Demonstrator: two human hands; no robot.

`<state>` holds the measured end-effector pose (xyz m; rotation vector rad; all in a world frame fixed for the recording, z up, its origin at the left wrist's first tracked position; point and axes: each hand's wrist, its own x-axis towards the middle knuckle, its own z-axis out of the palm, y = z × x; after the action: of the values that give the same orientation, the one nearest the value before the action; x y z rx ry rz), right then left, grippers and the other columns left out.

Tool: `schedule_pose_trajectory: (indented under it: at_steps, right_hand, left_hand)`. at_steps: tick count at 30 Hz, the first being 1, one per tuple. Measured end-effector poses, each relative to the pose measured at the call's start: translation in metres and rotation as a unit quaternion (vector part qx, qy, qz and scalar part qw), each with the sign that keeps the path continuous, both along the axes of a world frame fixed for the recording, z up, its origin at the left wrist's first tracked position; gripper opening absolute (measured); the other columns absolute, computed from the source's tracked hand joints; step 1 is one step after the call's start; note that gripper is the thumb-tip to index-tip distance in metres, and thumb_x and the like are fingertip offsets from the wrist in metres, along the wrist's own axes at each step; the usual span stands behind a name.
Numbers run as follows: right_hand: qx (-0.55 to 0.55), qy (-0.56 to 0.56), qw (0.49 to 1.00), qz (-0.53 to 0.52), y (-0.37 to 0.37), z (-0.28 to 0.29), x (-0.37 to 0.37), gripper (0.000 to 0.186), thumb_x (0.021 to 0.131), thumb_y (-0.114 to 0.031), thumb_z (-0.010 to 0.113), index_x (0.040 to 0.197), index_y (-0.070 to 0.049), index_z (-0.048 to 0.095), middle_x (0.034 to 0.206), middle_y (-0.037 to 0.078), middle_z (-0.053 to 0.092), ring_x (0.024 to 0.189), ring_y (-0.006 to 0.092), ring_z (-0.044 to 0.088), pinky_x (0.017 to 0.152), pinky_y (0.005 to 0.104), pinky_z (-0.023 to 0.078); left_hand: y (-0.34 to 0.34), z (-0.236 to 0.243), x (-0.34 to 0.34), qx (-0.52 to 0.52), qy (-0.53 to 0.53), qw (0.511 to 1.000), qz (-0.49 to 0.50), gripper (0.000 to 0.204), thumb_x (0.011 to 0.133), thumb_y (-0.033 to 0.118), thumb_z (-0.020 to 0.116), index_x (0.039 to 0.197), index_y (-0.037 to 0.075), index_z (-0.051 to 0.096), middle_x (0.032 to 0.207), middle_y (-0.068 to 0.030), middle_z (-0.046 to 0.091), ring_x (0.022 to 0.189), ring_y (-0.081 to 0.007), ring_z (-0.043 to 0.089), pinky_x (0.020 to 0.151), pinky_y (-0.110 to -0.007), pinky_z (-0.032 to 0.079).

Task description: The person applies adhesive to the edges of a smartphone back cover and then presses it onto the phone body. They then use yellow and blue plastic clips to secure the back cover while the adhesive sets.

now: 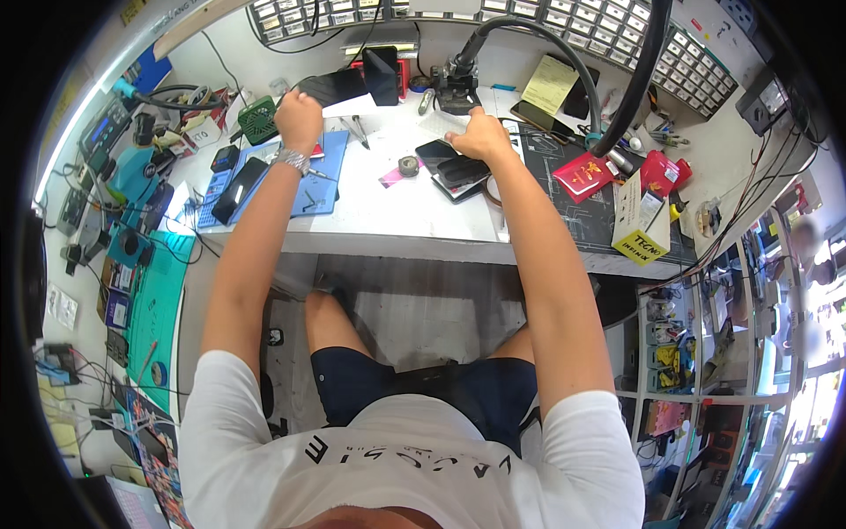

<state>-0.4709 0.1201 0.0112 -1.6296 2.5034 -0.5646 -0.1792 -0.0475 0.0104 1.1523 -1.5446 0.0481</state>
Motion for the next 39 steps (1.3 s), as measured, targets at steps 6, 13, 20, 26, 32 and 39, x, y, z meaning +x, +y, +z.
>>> schedule_pose_trajectory:
  at_steps: [6, 13, 20, 26, 32, 39]
  right_hand:
    - [0.141, 0.060, 0.988, 0.005, -0.025, -0.002, -0.006, 0.059, 0.082, -0.016, 0.068, 0.136, 0.004, 0.055, 0.128, 0.024, 0.068, 0.122, 0.0352, 0.065, 0.106, 0.0487, 0.047]
    - [0.049, 0.075, 0.995, -0.039, -0.019, -0.033, -0.044, 0.087, 0.065, -0.063, 0.090, 0.122, -0.002, 0.067, 0.122, 0.018, 0.072, 0.117, 0.0339, 0.068, 0.102, 0.0541, 0.049]
    - [-0.055, 0.086, 0.993, -0.056, -0.026, -0.026, -0.030, 0.040, 0.082, -0.029, 0.076, 0.114, -0.006, 0.076, 0.122, 0.019, 0.070, 0.110, 0.0357, 0.069, 0.097, 0.0537, 0.049]
    - [-0.335, -0.417, 0.843, -0.058, 0.022, 0.003, 0.042, 0.036, 0.089, -0.037, 0.076, 0.091, -0.002, 0.067, 0.094, 0.020, 0.070, 0.086, 0.0305, 0.068, 0.079, 0.0413, 0.053]
    - [-0.385, -0.578, 0.718, -0.031, 0.166, -0.036, 0.114, 0.026, 0.095, -0.016, 0.076, 0.098, -0.005, 0.052, 0.085, 0.001, 0.060, 0.080, 0.0060, 0.056, 0.065, 0.0251, 0.047]
    - [-0.469, -0.601, 0.619, -0.189, 0.331, -0.102, 0.060, 0.053, 0.089, 0.000, 0.078, 0.131, 0.003, 0.046, 0.107, 0.015, 0.072, 0.094, 0.0165, 0.070, 0.080, 0.0311, 0.058]
  left_hand:
    - [0.027, -0.004, 0.045, 0.163, 0.297, 0.929, -0.149, 0.022, 0.095, 0.011, 0.051, 0.083, -0.004, 0.062, 0.071, -0.0082, 0.061, 0.060, -0.0175, 0.054, 0.061, -0.036, 0.048]
    - [0.088, -0.013, 0.010, 0.201, 0.462, 0.822, -0.266, 0.003, 0.096, 0.005, 0.056, 0.097, 0.004, 0.053, 0.077, 0.0020, 0.050, 0.065, -0.0097, 0.047, 0.058, -0.028, 0.043]
    - [0.115, -0.027, 0.001, 0.238, 0.482, 0.808, -0.241, 0.048, 0.090, -0.006, 0.058, 0.138, -0.004, 0.051, 0.089, -0.0029, 0.057, 0.072, -0.0094, 0.052, 0.064, -0.025, 0.043]
    - [0.155, -0.024, -0.033, 0.272, 0.488, 0.764, -0.322, 0.045, 0.092, -0.006, 0.055, 0.137, -0.004, 0.050, 0.090, -0.0014, 0.057, 0.070, -0.0080, 0.047, 0.063, -0.023, 0.040]
    - [0.305, -0.033, -0.066, 0.374, 0.434, 0.696, -0.434, 0.039, 0.099, -0.003, 0.057, 0.137, -0.005, 0.046, 0.133, -0.0149, 0.059, 0.124, -0.0189, 0.060, 0.103, -0.031, 0.050]
    - [0.374, -0.079, -0.073, 0.521, 0.182, 0.543, -0.633, 0.036, 0.096, -0.003, 0.068, 0.130, -0.002, 0.059, 0.123, -0.0082, 0.065, 0.115, -0.0133, 0.062, 0.098, -0.027, 0.051]
